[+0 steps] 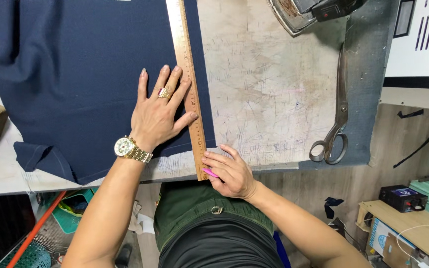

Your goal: The person measures and marks a piece of dark fabric with a ruler and tailor's chalk, cuts along the markings with shears, and then irons a white interface material onto the fabric pieces using a steam iron.

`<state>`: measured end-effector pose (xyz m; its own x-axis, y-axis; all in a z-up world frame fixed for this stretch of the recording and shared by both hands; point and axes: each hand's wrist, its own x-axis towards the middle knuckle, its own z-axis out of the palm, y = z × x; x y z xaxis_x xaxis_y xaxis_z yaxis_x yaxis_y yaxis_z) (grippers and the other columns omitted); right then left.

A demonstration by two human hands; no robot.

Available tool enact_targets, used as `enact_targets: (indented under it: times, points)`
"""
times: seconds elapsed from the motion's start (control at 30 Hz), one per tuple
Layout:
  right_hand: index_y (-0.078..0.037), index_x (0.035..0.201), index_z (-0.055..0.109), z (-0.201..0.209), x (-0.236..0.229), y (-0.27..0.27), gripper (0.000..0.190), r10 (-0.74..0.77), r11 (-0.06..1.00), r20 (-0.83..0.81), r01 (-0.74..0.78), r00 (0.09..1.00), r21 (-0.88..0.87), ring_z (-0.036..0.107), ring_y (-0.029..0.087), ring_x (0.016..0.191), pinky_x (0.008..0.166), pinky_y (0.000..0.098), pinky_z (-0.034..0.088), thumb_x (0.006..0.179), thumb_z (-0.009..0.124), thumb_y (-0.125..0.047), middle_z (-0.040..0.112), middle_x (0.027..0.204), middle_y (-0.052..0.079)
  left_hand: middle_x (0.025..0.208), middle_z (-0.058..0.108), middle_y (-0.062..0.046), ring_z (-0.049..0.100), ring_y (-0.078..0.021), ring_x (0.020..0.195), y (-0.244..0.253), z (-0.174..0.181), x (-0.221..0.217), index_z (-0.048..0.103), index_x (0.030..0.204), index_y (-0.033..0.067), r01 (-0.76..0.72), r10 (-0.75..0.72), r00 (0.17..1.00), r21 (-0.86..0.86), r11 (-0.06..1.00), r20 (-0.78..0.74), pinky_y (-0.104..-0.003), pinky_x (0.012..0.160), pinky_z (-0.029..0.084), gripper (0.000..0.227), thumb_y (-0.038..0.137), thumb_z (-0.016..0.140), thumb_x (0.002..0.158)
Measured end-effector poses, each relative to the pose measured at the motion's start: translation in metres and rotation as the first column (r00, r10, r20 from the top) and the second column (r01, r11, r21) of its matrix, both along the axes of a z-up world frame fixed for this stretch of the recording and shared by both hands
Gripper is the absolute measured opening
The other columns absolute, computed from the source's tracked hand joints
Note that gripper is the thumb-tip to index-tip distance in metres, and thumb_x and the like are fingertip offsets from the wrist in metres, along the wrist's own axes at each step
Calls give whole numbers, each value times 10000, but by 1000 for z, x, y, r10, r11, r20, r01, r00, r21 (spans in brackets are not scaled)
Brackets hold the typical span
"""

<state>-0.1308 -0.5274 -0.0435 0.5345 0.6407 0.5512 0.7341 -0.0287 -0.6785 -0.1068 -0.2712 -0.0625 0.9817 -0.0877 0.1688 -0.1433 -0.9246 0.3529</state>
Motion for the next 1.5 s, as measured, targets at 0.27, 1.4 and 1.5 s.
enact_targets:
  times: [0.27,1.4,1.5]
  points:
    - [-19,852,627,2,0,2,165,3,1000,3,-3,1000,8,770,368,1014,1003,592,487,979,614,-123,783,1072,185,1657,386,-149,303,-353,1532,0,2,0,506,1558,123,-5,5,1000,-14,1000,-24,-670,1201,66,725,615,546,1027]
    - [-21,852,628,0,0,2,153,1,1000,-9,-1,1000,16,772,363,1020,1008,590,483,974,616,-113,786,1074,186,1657,387,-151,291,-346,1535,0,2,0,515,1554,113,-4,3,1000,-30,1000,-28,-659,1203,61,725,607,558,1025]
    - [-23,851,631,1,0,3,157,-2,1000,-11,2,1000,11,773,360,1017,1008,588,484,977,616,-116,787,1074,183,1656,388,-154,292,-349,1535,0,1,0,514,1554,113,-6,5,1000,-29,1000,-27,-661,1202,63,727,613,554,1027]
